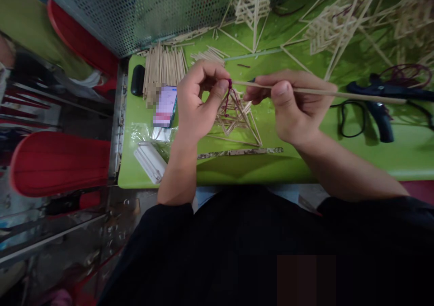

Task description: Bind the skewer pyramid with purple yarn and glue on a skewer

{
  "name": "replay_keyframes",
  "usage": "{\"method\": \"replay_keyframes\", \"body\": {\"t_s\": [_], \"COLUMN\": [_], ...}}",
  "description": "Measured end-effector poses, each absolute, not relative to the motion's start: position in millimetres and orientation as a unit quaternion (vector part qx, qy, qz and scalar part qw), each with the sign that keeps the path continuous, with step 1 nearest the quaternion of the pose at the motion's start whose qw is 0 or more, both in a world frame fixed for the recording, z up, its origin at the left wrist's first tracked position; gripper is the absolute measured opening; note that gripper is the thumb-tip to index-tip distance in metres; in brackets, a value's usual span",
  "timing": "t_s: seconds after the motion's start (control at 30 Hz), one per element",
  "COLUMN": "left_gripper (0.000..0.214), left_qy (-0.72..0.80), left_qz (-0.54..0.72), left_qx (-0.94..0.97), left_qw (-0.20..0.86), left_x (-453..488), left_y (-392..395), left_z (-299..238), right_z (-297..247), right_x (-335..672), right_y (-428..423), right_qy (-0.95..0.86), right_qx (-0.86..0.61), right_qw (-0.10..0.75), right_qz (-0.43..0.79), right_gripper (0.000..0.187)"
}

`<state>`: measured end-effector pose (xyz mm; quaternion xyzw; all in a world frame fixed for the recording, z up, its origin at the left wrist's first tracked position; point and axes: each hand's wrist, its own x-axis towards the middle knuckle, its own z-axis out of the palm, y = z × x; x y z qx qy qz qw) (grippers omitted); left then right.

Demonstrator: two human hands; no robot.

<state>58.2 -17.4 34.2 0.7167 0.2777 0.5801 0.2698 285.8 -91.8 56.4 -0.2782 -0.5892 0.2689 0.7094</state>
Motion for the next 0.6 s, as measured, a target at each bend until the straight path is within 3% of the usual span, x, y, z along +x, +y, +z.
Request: {"method": "replay_keyframes", "body": {"t_s": [0.37, 0.5, 0.6], "left_gripper": [0.024, 0.026, 0.043], "left_qy": [0.209, 0.212, 0.253], "left_qz": [0.609, 0.612, 0.602], "left_qx": [0.707, 0.692, 0.695], "left_qw": [0.292, 0.317, 0.301], "left_x": [75.4, 78.6, 80.3], "left_y": [-29.4, -29.0, -31.8], "left_z": [45.3, 37.6, 36.9], "right_z": [34.0, 30.3, 30.6], "right_x": [295.8, 299.3, 300.9], "right_y": [-66.7, -64.1, -64.4], "right_qy": [-0.566, -0.566, -0.561], "right_qx": [-0.278, -0.277, -0.27], "right_qw": [0.69, 0.673, 0.672], "right_qz": [0.356, 0.387, 0.401], "right_gripper": [0.034, 0.039, 0.039]}}
